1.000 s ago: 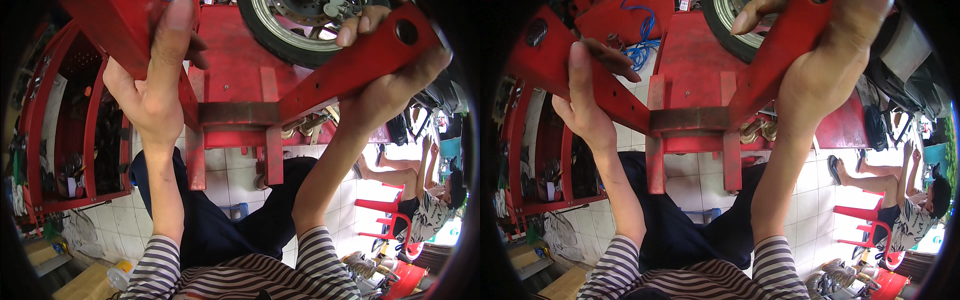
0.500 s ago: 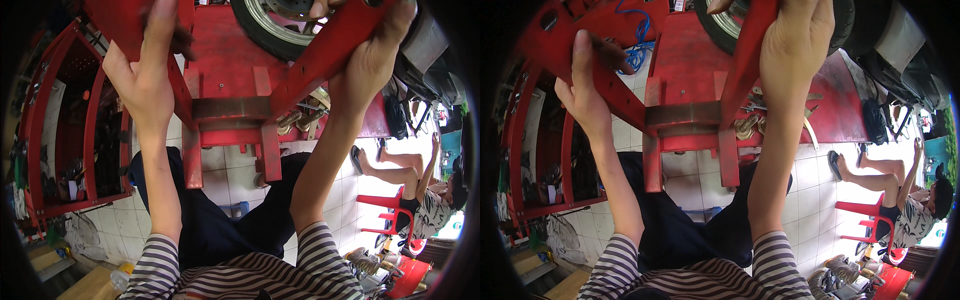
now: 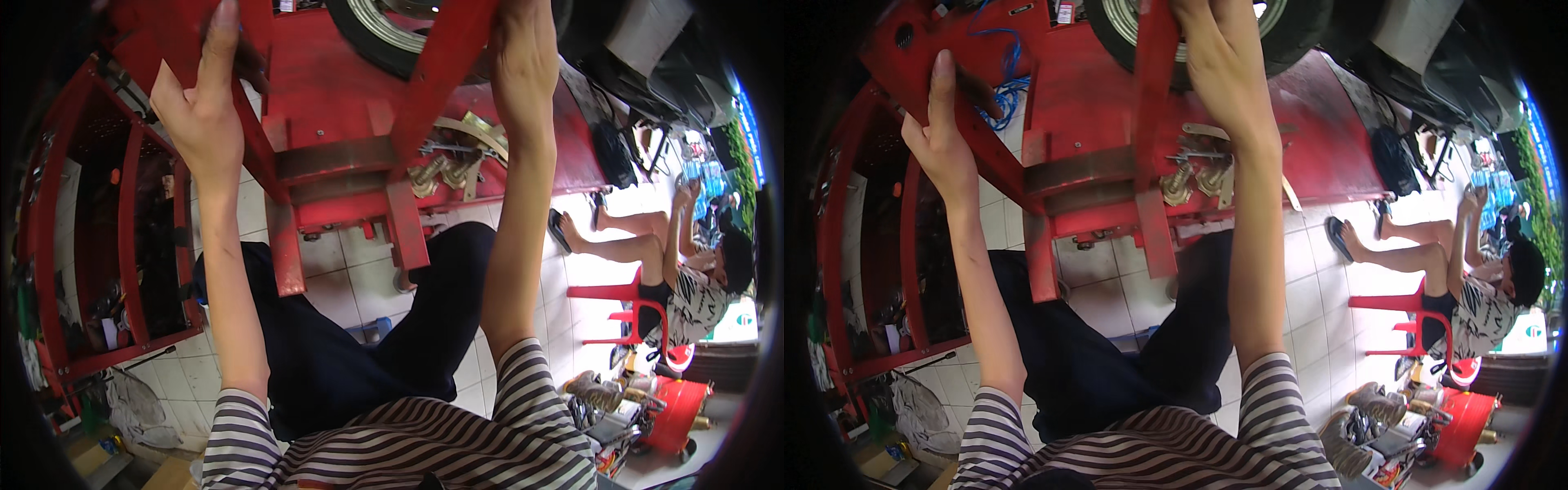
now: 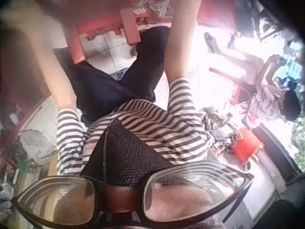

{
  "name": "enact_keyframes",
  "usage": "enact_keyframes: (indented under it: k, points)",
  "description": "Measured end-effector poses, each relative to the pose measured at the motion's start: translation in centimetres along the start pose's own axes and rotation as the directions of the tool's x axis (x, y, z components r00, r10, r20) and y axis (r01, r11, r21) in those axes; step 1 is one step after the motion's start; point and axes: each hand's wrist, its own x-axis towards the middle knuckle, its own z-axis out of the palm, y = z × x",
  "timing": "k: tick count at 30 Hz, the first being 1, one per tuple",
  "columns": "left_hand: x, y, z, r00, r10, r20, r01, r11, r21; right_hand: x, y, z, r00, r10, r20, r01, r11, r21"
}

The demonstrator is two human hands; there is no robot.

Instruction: The person assembles a red metal motorcycle stand by inserting a large bolt through the frame, threading a nut onto it by hand, and picking up metal spacers.

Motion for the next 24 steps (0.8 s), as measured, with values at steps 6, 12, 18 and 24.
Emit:
enact_keyframes:
  k: [6, 12, 18, 24]
  points:
    - [-0.1, -0.9, 0.2, 0.996, -0.089, -0.019, 0.085, 0.987, -0.139, -11.9, -2.7, -3.2, 0.696, 0.718, -0.022, -0.717, 0.696, 0.042]
    - [0.2, -0.4, -0.1, 0.997, -0.058, -0.058, 0.056, 0.998, -0.034, -17.3, -2.9, -1.2, 0.65, 0.707, 0.279, -0.679, 0.705, -0.203]
    - [0.1, 1.4, 0.4, 0.998, -0.039, -0.046, 0.043, 0.996, 0.081, -17.8, -2.6, -2.0, 0.85, 0.479, 0.22, -0.41, 0.863, -0.296]
    - [0.2, 1.5, -0.6, 0.993, -0.117, -0.033, 0.119, 0.989, 0.09, -9.3, -8.2, -4.4, 0.872, 0.489, -0.039, -0.49, 0.867, -0.09]
